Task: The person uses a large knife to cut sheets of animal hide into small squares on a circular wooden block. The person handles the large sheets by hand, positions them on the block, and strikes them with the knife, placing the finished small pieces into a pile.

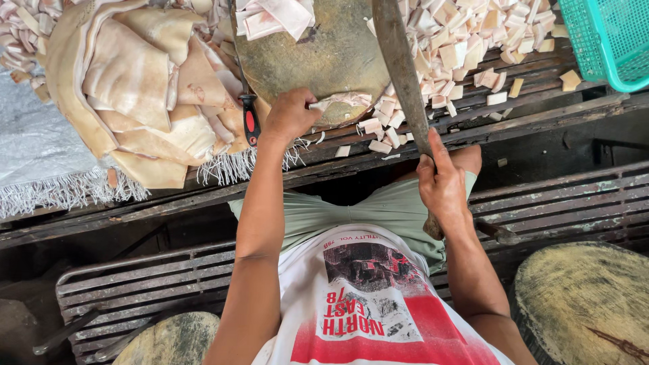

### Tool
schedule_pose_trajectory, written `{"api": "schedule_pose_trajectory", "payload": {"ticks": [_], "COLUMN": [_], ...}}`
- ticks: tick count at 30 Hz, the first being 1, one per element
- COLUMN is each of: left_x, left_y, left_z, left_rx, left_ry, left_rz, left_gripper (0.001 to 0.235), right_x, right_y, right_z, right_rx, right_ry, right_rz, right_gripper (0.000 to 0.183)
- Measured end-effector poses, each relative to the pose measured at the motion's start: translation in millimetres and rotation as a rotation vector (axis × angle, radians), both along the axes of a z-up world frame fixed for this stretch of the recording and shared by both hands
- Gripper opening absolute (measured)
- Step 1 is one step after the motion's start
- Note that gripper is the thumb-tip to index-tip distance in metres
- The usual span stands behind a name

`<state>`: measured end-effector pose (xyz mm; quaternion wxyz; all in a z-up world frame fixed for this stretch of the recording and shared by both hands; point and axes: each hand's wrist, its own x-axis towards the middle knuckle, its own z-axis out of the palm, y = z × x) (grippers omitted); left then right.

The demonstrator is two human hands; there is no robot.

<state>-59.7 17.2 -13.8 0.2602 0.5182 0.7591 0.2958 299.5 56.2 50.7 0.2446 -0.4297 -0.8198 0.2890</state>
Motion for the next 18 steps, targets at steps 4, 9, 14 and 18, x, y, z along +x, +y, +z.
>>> {"api": "schedule_pose_trajectory", "payload": {"ticks": [4,9,14,18], "left_x": [-2.2,-4.1,-1.2,2.0], "left_y": [-10.5,-14.7,-16.4,-16.5], "left_z": [-5.1,3.5,3.3,-5.0], "left_rx": [0.122,0.087,0.092,0.189], "left_ry": [-0.023,-0.054,-0.077,-0.034], "left_rz": [-0.074,-0.061,-0.024,-0.05], "left_gripper": [0.02,0.019,0.021,0.022], "right_x": [11.0,6.0,-27.8,-23.1], "right_y": [-17.3,-31.0,-23.6,-12.4], "right_z": [25.8,3.9,-15.5,11.1], "right_rx": [0.194,0.347,0.124,0.217], "right_ry": [0.149,0.09,-0.257,-0.02], "right_rz": [0.004,-0.049,0.131,0.123], "right_gripper": [0.059,0.062,0.063,0.062]}}
